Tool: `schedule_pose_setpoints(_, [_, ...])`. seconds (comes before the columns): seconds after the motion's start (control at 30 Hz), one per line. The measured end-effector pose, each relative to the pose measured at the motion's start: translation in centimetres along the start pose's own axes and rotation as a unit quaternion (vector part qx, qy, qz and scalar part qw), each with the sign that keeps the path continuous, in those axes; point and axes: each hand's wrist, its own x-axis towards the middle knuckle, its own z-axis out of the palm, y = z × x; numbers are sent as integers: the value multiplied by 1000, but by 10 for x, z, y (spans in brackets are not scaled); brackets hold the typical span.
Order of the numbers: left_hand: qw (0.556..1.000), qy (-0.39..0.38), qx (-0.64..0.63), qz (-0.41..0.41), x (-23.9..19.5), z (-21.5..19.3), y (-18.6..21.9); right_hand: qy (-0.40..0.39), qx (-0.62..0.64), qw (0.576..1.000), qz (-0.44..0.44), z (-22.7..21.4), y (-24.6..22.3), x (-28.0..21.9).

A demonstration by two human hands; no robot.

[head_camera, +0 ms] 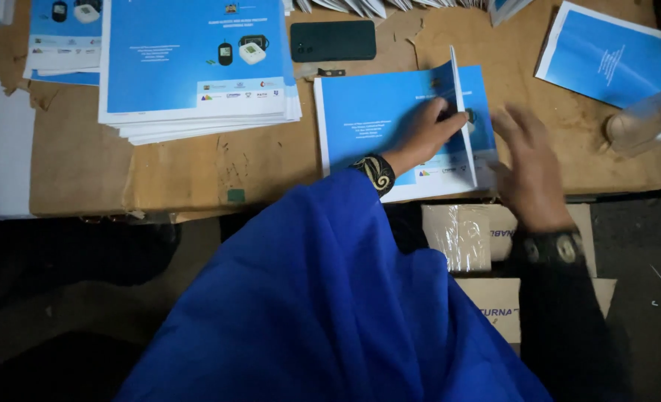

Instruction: Manually folding printed sheets and using a wooden block to crease the edges to create booklets.

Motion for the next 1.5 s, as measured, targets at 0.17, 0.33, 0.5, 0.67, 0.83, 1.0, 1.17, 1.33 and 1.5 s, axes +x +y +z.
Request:
schedule_pose_setpoints(0.17, [979, -88, 123, 138, -10, -40, -16, -1, 36, 979, -199, 20, 41, 46])
schedule_pose_setpoints(0.33, [962, -176, 155, 142, -65, -154, 57, 58, 274, 955, -99, -3, 28, 44])
schedule_pose_setpoints(0.5, [960, -135, -110, 219, -93, -196, 120, 301, 323, 896, 54, -7, 46, 26])
schedule_pose_setpoints(0.67, [936, -13, -122, 329, -102, -172, 141, 399, 333, 853, 56, -12, 19, 24])
schedule_pose_setpoints(0.83, [957, 118, -46, 262, -95, -148, 77, 323, 357, 876, 28, 11, -34, 9])
schedule_pose_setpoints(1.0, [955, 157, 6, 252, -105, -139, 63, 321, 436, 827, 148, 30, -35, 0])
schedule_pose_setpoints(1.17, [971, 154, 51, 175, -86, -140, -1, 322, 420, 836, 146, 86, 9, -18])
schedule_pose_setpoints(1.33, [940, 216, 144, 221, -107, -116, 6, 218, 244, 933, 149, 58, -70, -9])
schedule_pose_setpoints(1.5, [923, 161, 221, 271, -127, -94, 19, 139, 295, 945, -27, 61, -130, 12])
